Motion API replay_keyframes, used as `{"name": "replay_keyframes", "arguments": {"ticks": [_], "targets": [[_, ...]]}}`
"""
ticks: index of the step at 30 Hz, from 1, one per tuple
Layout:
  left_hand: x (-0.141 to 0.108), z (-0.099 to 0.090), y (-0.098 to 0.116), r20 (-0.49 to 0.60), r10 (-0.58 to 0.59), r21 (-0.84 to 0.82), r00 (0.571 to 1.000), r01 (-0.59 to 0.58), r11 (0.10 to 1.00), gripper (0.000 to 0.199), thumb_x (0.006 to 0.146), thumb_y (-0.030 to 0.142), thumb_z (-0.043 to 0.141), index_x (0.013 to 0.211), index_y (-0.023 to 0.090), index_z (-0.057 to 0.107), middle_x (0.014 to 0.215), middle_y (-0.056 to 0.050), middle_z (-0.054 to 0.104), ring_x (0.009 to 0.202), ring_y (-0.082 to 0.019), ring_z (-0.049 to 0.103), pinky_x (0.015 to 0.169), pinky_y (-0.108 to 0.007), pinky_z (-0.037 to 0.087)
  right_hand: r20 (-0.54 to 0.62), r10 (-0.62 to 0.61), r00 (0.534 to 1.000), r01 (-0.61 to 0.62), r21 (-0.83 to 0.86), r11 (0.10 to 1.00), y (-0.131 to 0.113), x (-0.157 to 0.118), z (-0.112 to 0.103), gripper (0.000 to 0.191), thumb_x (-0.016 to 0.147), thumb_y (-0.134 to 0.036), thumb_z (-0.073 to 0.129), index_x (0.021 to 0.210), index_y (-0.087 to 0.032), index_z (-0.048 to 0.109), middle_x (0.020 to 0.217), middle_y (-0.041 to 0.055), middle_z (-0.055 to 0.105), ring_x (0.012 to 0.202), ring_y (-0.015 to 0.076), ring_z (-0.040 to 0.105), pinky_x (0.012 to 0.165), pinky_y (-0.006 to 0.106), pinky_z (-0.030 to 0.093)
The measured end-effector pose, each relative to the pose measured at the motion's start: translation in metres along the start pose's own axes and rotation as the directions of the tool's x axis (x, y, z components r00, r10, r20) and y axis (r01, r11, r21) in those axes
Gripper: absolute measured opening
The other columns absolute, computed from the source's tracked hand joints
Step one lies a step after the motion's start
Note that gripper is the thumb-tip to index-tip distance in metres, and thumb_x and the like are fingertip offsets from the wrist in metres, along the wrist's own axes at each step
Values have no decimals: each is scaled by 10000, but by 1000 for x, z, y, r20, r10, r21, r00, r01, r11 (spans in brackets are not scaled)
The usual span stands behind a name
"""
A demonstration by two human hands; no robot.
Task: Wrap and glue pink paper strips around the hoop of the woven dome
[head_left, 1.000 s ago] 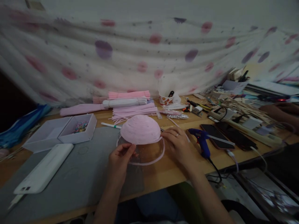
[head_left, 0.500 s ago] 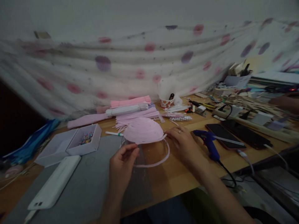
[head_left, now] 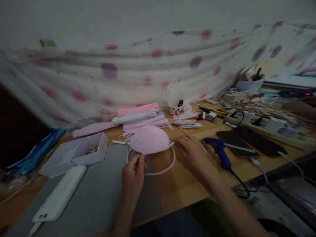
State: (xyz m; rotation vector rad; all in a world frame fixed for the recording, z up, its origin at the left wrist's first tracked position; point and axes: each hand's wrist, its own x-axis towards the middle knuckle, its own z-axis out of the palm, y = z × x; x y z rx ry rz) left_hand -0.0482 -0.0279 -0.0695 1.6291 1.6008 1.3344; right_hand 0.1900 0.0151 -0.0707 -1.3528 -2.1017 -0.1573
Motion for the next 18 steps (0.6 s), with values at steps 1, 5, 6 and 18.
{"name": "replay_keyframes", "arguments": {"ticks": [1,5,6,18], "targets": [[0,1,0,7,2,-18,1000,-2,1000,364,876,481,471,709,199,628,545,33,538,524,-141,531,525,-234,379,2,-2,1000,2,1,1000,0,0,1,249,899,-82,535,1084,-167,679,989,94,730,939,275,587,822,389,451],[2,5,1,23,-5,-65,1000,7,998,345,877,466,470,728,199,630,525,43,502,509,-135,510,497,-225,360,7,-6,1000,6,-1,1000,1,0,3,246,909,-98,518,1065,-184,688,967,97,733,935,276,590,828,389,450],[2,6,1,23,2,-69,1000,0,998,343,879,460,470,717,200,624,519,46,493,502,-132,501,491,-225,353,10,-8,1000,8,-1,1000,1,0,4,253,910,-98,512,1065,-190,691,971,98,734,937,277,592,827,390,451],[3,14,-2,-39,39,-81,998,-42,996,335,898,425,442,656,210,531,523,59,409,501,-114,402,501,-243,283,-7,-10,1000,10,40,999,3,0,5,262,918,-117,475,1062,-166,689,983,115,732,919,268,622,793,377,473]]}}
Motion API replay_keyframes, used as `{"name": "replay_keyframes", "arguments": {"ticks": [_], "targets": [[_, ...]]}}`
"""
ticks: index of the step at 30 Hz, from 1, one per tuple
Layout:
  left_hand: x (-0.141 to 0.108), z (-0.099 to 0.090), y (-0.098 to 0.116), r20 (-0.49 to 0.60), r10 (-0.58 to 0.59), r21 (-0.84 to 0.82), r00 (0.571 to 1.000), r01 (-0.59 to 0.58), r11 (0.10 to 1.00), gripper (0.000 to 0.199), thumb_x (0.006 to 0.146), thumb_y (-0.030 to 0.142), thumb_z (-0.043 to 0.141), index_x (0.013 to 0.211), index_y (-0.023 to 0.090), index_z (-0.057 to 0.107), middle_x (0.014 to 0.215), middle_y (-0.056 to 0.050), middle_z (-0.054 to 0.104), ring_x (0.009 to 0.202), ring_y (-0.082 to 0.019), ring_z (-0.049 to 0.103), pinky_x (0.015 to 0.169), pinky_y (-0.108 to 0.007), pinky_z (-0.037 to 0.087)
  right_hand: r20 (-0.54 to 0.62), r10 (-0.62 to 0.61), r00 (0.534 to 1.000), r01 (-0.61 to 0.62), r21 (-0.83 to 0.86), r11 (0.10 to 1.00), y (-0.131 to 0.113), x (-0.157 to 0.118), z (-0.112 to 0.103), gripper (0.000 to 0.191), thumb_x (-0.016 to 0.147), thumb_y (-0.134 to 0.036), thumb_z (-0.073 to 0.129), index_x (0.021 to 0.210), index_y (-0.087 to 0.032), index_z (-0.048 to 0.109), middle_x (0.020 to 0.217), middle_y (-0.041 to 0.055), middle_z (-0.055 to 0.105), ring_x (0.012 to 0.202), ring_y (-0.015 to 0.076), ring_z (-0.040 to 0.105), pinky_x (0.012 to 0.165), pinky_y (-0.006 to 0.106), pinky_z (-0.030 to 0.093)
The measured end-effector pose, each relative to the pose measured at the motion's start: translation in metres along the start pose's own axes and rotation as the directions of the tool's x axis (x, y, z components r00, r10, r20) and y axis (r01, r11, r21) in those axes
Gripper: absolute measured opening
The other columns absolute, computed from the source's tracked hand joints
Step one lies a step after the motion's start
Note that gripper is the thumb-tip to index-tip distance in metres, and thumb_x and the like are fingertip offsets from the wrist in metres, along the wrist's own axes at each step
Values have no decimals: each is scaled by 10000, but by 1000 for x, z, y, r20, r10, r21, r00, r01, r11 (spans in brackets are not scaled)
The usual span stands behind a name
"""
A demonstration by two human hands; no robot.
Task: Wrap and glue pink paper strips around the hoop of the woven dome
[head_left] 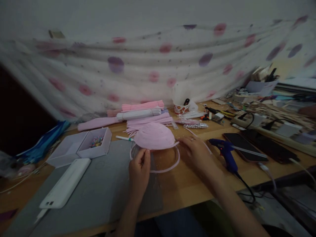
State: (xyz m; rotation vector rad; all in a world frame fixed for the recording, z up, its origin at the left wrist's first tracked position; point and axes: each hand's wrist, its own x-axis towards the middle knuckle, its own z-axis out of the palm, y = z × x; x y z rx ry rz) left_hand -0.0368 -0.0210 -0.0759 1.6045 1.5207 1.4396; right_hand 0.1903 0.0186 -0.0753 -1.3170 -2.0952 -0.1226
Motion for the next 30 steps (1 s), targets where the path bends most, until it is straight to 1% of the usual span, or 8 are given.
{"name": "replay_keyframes", "arguments": {"ticks": [5,7,10,13,17,20,24,30], "targets": [[0,-2,2,19,-43,-32,999,43,999,326,911,427,447,712,201,573,519,67,382,488,-109,383,479,-233,267,-73,53,996,-53,7,999,-2,1,-6,258,941,-155,441,1007,-172,689,929,123,723,857,276,612,734,385,464],[1,-2,2,30,-57,-53,998,58,997,332,914,434,442,739,196,594,510,68,380,478,-110,382,467,-227,271,-81,56,995,-55,14,998,-3,2,-6,251,947,-170,442,993,-182,688,918,119,721,857,274,608,734,385,464],[0,-3,1,48,-65,-91,997,70,993,338,909,445,444,741,194,595,498,69,398,466,-109,400,456,-218,290,-58,33,998,-32,27,999,-2,1,-4,246,940,-152,444,995,-192,680,923,106,719,862,264,608,741,375,469],[-2,-4,1,52,-64,-115,997,69,991,336,893,453,471,698,198,570,504,63,430,475,-110,432,466,-215,314,-35,9,999,-8,36,999,-3,-1,-5,236,938,-142,442,1000,-178,667,937,107,713,875,261,607,757,374,472],[-3,-5,0,45,-60,-126,997,65,990,299,872,435,513,685,205,550,512,64,443,494,-112,450,483,-214,331,11,33,999,-33,74,997,-8,-5,-5,191,951,-180,460,992,-177,646,958,104,701,904,256,615,788,380,477],[-2,-4,-1,47,-59,-126,997,64,990,299,874,417,508,659,209,528,504,63,442,490,-111,450,482,-215,328,22,49,999,-51,138,989,-11,-8,-2,168,946,-193,483,1031,-184,629,991,101,702,931,253,629,804,381,486],[-2,-3,-1,47,-61,-122,997,66,990,285,878,408,493,674,212,530,503,65,445,483,-113,455,475,-217,324,36,55,998,-61,195,979,-14,-8,2,198,949,-197,481,1101,-195,609,1054,101,707,967,255,646,824,390,494],[-3,-3,1,49,-51,-107,998,56,993,319,887,414,483,637,217,496,500,66,419,480,-110,437,478,-220,314,-7,149,989,-143,246,959,-23,-9,-2,247,954,-271,505,1193,-212,520,1024,95,705,924,263,662,790,399,502]]}}
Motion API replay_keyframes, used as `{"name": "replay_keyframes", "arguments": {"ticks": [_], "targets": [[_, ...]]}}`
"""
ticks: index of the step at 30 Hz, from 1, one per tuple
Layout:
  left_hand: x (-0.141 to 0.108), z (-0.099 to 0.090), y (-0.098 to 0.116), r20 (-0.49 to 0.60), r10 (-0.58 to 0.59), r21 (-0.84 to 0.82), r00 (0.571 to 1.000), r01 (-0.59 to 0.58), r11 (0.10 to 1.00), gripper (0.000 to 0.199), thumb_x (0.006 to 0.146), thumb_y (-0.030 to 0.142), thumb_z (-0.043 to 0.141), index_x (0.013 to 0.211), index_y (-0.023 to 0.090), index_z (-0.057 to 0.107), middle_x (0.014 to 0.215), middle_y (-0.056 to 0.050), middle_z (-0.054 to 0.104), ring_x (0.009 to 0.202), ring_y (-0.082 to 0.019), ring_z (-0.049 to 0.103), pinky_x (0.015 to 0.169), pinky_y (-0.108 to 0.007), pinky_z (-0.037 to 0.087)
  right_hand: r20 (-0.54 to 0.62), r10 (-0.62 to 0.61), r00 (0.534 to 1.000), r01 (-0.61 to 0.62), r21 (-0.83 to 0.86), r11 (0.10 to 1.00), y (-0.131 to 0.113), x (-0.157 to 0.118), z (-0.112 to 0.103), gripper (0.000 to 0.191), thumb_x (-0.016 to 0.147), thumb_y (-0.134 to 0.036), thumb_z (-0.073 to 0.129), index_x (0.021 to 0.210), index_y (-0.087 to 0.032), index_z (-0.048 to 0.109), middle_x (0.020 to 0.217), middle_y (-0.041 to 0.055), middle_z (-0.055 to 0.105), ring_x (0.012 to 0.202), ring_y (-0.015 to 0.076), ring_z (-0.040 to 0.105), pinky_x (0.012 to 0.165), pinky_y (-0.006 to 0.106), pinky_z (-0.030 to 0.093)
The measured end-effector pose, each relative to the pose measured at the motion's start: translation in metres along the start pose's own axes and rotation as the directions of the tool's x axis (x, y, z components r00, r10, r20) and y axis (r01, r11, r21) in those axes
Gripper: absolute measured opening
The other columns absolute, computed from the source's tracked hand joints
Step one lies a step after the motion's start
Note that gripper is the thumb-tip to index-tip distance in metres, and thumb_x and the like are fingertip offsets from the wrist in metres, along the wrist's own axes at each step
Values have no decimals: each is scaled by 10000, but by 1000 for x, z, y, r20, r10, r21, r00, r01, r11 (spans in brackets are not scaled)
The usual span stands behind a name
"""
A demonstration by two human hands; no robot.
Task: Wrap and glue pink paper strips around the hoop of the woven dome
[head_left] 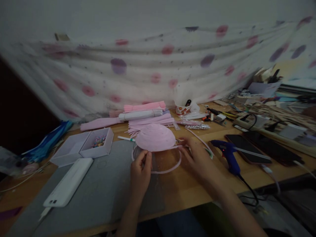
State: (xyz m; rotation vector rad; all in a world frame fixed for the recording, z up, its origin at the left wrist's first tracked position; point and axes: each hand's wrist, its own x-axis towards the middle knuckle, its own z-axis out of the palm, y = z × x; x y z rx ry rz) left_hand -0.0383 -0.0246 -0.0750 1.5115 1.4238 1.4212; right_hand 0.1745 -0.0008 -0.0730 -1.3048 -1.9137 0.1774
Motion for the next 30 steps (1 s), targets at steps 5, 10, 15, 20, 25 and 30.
{"name": "replay_keyframes", "arguments": {"ticks": [5,10,15,20,25,30], "targets": [[-1,2,0,-3,-2,16,1000,2,1000,308,880,419,476,652,216,518,502,61,440,483,-115,456,479,-221,321,-2,9,1000,-9,90,996,-4,-3,5,274,939,-310,527,1190,-216,470,1056,113,694,959,270,668,803,412,516],[-1,0,0,-2,-7,24,1000,7,1000,292,871,419,477,677,212,545,495,62,451,477,-118,467,478,-222,320,-7,4,1000,-3,132,991,-7,0,7,179,928,-302,549,1077,-216,499,1015,96,692,921,249,667,781,371,510],[-2,0,-2,-11,-6,25,1000,6,1000,313,875,435,480,671,207,547,508,62,419,484,-115,428,480,-225,309,29,-40,999,37,91,995,-8,5,2,44,923,-236,541,885,-222,557,817,39,684,758,212,635,670,309,458],[-2,0,-4,-35,-11,18,999,12,1000,304,868,445,487,714,200,579,531,62,419,500,-118,418,488,-227,312,30,-44,999,41,114,993,-11,5,-2,51,932,-227,543,894,-220,576,822,29,678,733,190,622,648,288,445],[-1,-1,-7,-4,-37,-23,999,37,999,281,872,445,515,786,193,607,528,55,501,518,-127,507,504,-221,355,54,-151,987,145,109,983,-25,2,-6,73,942,-207,544,932,-219,615,837,31,676,759,186,628,668,281,449],[-2,-4,-13,77,-68,-109,995,76,991,240,844,420,564,867,186,615,604,18,636,587,-154,612,560,-237,445,126,-267,955,255,104,961,-36,0,-8,194,949,-153,510,1022,-235,669,990,64,682,862,200,637,728,302,471]]}}
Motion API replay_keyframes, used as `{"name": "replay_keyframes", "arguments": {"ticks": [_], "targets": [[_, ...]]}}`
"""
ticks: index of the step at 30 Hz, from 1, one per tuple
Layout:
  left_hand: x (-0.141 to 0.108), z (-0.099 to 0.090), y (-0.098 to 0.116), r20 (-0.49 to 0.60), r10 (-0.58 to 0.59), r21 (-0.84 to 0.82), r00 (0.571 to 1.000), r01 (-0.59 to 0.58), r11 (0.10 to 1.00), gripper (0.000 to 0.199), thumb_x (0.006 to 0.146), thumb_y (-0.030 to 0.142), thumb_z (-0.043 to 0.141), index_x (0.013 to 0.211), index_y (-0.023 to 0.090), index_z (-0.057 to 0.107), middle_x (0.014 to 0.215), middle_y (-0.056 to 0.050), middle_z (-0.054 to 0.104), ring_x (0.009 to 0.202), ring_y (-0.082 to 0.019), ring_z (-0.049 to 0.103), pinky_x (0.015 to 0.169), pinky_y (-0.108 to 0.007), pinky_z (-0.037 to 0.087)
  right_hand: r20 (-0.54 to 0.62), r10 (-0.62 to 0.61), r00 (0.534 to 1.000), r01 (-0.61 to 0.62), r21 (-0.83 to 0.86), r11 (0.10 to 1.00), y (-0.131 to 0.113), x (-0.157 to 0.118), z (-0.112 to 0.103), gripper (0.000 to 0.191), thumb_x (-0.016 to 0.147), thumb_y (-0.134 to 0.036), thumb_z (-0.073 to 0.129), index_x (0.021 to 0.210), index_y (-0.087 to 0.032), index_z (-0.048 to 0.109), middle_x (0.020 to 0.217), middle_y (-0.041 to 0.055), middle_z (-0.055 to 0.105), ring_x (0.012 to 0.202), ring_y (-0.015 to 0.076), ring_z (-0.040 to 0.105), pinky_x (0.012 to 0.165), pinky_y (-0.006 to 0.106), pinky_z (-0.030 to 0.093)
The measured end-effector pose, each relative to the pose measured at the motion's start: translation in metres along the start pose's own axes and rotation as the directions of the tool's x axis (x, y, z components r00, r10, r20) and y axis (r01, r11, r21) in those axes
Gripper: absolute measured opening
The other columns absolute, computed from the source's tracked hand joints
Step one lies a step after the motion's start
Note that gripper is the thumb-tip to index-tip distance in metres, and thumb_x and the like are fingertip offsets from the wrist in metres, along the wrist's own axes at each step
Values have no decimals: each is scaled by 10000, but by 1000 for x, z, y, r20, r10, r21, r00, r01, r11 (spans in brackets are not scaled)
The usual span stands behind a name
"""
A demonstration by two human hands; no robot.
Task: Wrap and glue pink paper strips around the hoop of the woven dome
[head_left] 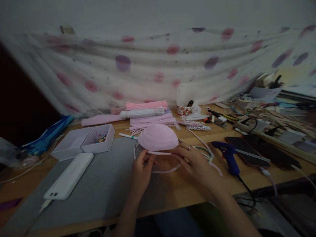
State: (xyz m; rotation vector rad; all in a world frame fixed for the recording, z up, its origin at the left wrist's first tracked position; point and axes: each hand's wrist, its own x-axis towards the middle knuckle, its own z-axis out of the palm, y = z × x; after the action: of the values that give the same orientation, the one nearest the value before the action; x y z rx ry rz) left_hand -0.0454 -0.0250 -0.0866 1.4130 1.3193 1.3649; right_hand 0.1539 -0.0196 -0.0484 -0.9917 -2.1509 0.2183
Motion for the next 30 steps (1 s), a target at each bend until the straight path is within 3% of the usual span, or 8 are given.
{"name": "replay_keyframes", "arguments": {"ticks": [4,9,14,20,26,30], "targets": [[-9,-12,-11,-23,-53,-43,998,52,998,264,815,413,578,927,179,632,702,-32,718,680,-194,685,697,-310,524,52,-19,998,18,25,1000,-6,-5,5,208,950,-152,513,1036,-219,691,977,69,675,865,195,633,731,307,483],[-32,-29,-23,-110,-109,-15,988,108,994,209,788,374,612,871,190,666,894,-84,750,859,-229,697,801,-355,524,163,-92,982,74,113,991,-17,-13,17,267,929,-91,502,1000,-224,721,977,68,694,885,188,652,735,301,500],[-56,-32,-10,-189,-123,135,974,149,979,261,801,425,616,896,198,701,912,-79,743,860,-238,681,812,-367,508,88,-132,987,114,180,977,-17,-20,9,243,940,-116,492,948,-211,715,954,70,712,870,174,668,720,283,522],[-57,0,3,19,-220,7,975,220,975,306,819,428,588,956,189,720,934,-100,751,764,-227,697,624,-320,541,25,-24,999,24,6,1000,3,-36,-19,248,911,-89,518,938,-222,725,928,63,706,839,182,669,716,294,538],[-41,44,1,119,-198,-74,973,208,975,297,800,368,620,993,159,706,922,-102,755,660,-185,674,548,-275,502,-86,-13,996,9,-53,999,19,-46,-30,220,898,-120,556,936,-231,743,935,60,712,868,199,668,741,310,548],[-37,51,1,106,-179,-96,978,189,977,267,798,385,609,905,156,692,854,-85,745,619,-168,646,512,-253,457,-110,-6,994,-3,-85,996,25,-46,-30,238,916,-130,530,945,-221,749,951,75,710,879,209,669,741,322,542]]}}
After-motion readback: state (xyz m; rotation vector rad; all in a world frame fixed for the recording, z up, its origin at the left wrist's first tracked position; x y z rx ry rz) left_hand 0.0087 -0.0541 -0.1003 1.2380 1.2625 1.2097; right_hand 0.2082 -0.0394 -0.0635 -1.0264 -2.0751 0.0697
